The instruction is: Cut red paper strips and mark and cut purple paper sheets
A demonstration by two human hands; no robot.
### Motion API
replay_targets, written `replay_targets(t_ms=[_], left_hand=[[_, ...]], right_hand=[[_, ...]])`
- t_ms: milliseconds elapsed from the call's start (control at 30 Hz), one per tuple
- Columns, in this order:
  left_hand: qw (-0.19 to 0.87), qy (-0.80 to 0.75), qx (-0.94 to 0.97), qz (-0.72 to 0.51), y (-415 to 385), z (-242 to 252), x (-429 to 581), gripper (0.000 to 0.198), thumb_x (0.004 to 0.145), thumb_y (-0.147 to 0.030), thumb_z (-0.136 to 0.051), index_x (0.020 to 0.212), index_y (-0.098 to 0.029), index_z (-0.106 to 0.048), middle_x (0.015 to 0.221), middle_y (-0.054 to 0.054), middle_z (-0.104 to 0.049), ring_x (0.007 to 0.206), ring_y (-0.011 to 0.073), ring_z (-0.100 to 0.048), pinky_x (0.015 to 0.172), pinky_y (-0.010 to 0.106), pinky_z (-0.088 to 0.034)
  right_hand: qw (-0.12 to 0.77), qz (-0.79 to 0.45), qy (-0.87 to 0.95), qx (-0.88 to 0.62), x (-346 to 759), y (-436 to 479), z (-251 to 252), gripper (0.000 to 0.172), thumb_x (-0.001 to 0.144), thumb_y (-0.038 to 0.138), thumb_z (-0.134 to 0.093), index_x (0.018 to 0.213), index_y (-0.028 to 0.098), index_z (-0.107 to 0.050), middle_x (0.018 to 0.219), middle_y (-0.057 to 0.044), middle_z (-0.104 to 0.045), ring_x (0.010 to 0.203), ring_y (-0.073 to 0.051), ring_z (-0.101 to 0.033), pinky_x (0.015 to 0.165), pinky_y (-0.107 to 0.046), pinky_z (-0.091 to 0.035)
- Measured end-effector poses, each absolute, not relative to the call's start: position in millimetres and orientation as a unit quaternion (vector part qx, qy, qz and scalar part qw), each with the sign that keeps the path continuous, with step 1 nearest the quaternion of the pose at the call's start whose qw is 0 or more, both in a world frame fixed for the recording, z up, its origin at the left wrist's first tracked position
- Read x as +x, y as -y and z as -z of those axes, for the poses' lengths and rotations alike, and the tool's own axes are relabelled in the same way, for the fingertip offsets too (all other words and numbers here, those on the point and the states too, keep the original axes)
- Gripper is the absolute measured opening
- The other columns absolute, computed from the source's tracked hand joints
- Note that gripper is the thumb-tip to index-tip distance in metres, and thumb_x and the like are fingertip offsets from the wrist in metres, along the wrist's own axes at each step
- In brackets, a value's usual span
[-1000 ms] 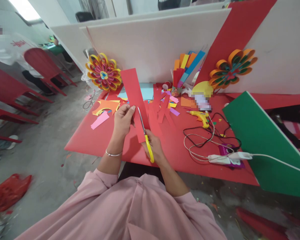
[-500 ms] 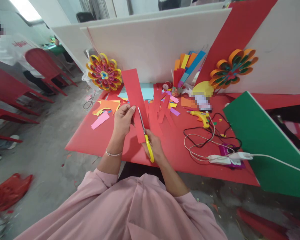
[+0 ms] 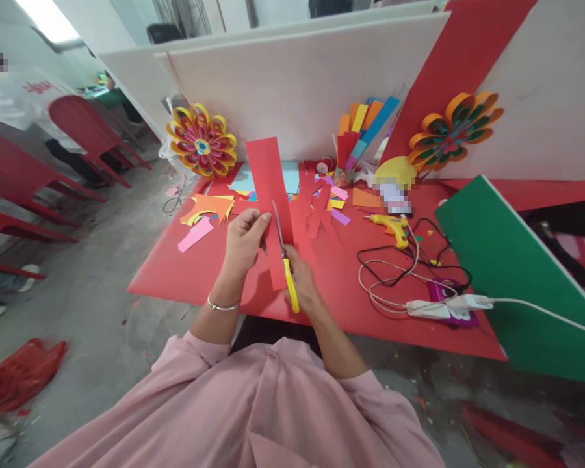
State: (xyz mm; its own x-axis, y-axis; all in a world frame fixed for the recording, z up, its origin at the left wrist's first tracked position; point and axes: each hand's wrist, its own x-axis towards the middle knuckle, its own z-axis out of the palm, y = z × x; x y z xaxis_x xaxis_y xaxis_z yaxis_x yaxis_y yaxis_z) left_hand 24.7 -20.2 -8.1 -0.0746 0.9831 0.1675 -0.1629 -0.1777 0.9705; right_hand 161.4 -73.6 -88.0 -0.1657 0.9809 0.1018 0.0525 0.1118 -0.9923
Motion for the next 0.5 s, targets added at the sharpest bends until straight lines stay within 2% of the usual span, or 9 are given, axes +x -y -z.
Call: replay_targets(t_ms=[133, 333, 500], left_hand=[[0.483, -0.418, 0.485, -0.597, 20, 9, 26, 0.049, 0.082, -0.058, -0.087, 0.071, -0.023, -0.054, 0.052, -0.008, -0.052, 0.037, 0.0097, -0.053, 0.031, 0.020, -0.044], [0.485, -0.416, 0.484, -0.598, 20, 10, 27, 0.052, 0.078, -0.063, -0.088, 0.073, -0.023, -0.055, 0.052, -0.009, -0.053, 0.037, 0.0097, -0.052, 0.031, 0.021, -0.044], [0.482, -0.419, 0.481, -0.600, 21, 10, 28, 0.053, 0.077, -0.063, -0.088, 0.071, -0.024, -0.054, 0.051, -0.010, -0.051, 0.036, 0.0096, -0.051, 0.030, 0.021, -0.044]], right_hand=[[0.470, -0.489, 0.579, -0.452, 163, 75, 84, 0.051, 0.090, 0.051, -0.070, 0.133, 0.023, -0.069, 0.093, -0.004, -0.077, 0.089, -0.025, -0.074, 0.075, -0.033, -0.060], [0.493, -0.464, 0.593, -0.436, 163, 78, 79, 0.050, 0.085, 0.050, -0.072, 0.126, 0.023, -0.074, 0.099, -0.006, -0.081, 0.097, -0.029, -0.076, 0.077, -0.035, -0.061], [0.507, -0.464, 0.587, -0.428, 162, 80, 76, 0.044, 0.085, 0.048, -0.070, 0.121, 0.024, -0.076, 0.098, -0.005, -0.080, 0.092, -0.027, -0.075, 0.073, -0.035, -0.060]])
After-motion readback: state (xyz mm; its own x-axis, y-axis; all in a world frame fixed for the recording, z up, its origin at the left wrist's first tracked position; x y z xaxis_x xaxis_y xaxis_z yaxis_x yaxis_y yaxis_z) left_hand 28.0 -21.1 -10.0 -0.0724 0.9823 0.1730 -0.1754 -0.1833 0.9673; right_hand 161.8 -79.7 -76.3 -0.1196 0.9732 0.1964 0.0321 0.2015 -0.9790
